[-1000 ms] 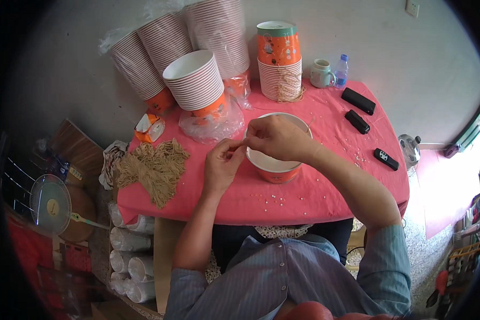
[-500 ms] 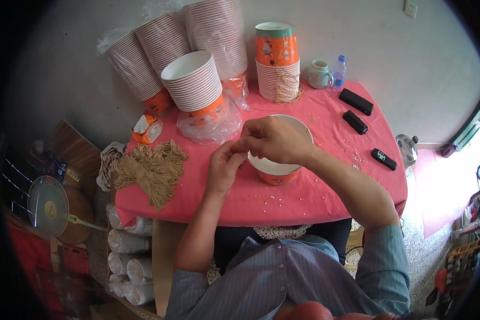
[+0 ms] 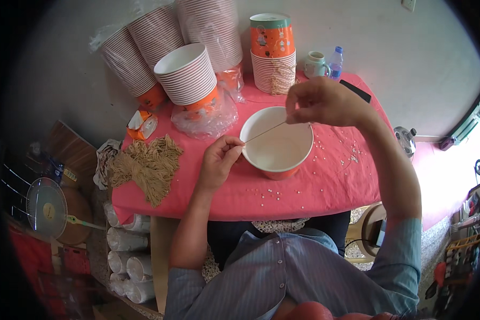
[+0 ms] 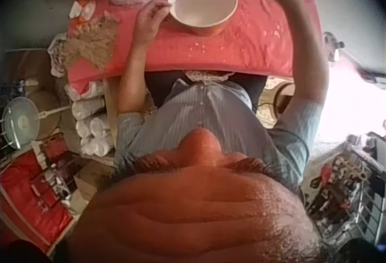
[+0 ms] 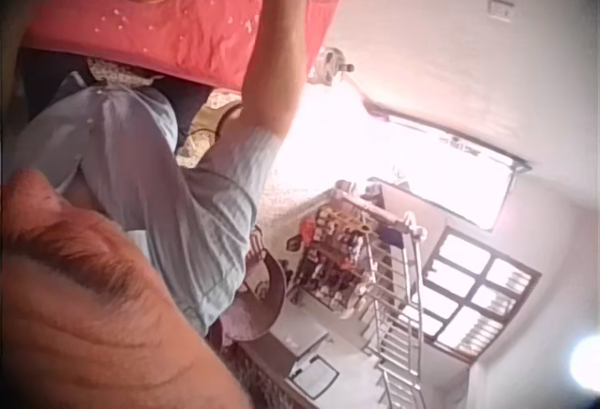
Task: The person is shown attaching strings to paper containers as part of an assembly or packaging process.
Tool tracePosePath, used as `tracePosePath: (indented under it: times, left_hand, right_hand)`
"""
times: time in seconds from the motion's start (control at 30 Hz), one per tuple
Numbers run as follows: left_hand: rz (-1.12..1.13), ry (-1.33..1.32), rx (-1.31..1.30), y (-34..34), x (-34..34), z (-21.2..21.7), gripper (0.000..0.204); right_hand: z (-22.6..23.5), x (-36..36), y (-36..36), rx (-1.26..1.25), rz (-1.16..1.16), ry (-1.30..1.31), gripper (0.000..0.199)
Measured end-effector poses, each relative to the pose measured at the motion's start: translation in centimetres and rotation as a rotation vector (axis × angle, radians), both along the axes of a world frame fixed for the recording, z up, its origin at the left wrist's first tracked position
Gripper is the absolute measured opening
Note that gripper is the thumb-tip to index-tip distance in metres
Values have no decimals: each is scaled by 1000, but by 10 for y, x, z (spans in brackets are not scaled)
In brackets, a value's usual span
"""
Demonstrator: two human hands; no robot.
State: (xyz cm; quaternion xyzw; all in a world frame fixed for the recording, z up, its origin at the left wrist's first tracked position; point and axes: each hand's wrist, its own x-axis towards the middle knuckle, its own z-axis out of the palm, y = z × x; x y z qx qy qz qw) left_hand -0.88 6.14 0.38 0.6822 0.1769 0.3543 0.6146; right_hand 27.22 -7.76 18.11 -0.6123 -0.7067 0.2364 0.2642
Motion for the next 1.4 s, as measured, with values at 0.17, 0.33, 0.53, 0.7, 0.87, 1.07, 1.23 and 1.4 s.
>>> tracePosePath:
  times: [0.17,0.33,0.53,0.7,0.87,1.07,1.23,1.4]
  left_hand:
    - [-14,10,98,7,-8,-7,14]
    - [-32,57,152,-4,-5,5,14]
    - [12,49,324,-9,-4,3,8]
    - [46,-69,341,-12,-1,-13,7]
    - [85,166,456,-18,-4,-16,8]
    - [308,94,494,-21,0,4,35]
    - [144,159,808,-5,7,20,47]
    - [139,230,840,-9,20,21,43]
  right_hand:
    - [-32,18,-30,-28,36,-111,27]
    - [-72,10,-58,68,109,-62,36]
    - [-118,0,-69,252,6,35,25]
    - [-139,-8,-67,368,2,87,24]
    - [-144,-15,-63,443,83,-88,26]
    - [-132,-23,-59,486,113,-204,22]
    - [-132,-31,-53,521,137,-238,24]
    - [-133,-48,-48,542,179,-291,31]
